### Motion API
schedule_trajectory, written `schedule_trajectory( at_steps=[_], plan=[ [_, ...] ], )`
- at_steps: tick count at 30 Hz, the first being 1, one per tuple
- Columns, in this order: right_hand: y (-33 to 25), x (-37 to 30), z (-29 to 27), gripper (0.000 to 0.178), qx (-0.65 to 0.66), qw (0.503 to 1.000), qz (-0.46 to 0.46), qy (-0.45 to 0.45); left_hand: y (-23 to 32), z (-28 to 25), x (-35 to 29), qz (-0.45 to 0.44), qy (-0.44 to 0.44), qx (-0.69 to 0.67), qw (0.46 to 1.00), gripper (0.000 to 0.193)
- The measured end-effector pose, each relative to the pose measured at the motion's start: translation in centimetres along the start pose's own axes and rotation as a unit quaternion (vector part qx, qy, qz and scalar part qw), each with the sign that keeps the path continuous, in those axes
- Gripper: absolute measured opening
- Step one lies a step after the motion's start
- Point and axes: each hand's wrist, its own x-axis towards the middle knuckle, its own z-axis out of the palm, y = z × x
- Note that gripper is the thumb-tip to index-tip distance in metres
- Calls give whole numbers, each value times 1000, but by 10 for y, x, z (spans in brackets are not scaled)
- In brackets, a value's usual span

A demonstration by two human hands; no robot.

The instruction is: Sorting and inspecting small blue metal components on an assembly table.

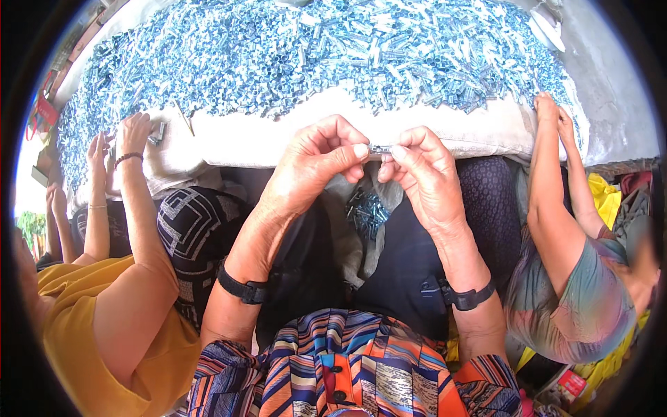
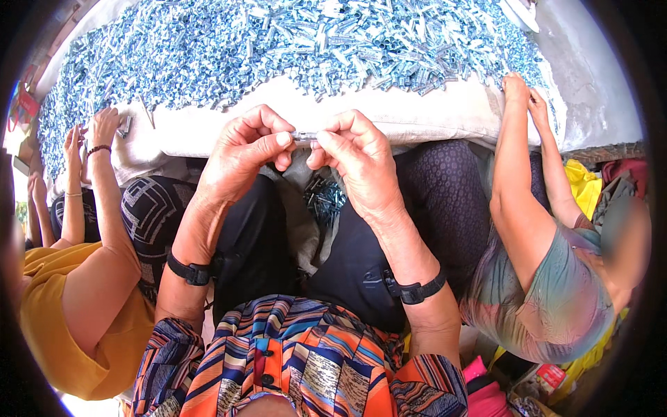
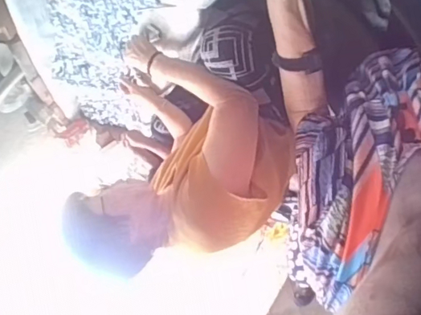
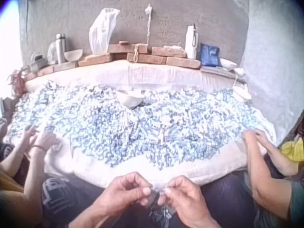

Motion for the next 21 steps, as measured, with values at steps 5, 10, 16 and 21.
schedule_trajectory(
  at_steps=[5, 10, 16, 21],
  plan=[
    [5, -5, -5, 6, -105, 993, -60, -13, -6, -1, -3, -30, -3, -38, 999, 11],
    [10, -16, -2, 9, 176, 972, 128, -92, -18, 7, -14, -53, -104, -188, 975, 15],
    [-10, -10, -17, 17, -183, 970, 120, -106, -8, -11, -17, -90, -96, 26, 991, 16],
    [-20, 42, -31, 11, -459, 887, -57, -7, 2, -31, 13, -4, 70, 341, 938, 12]
  ],
)
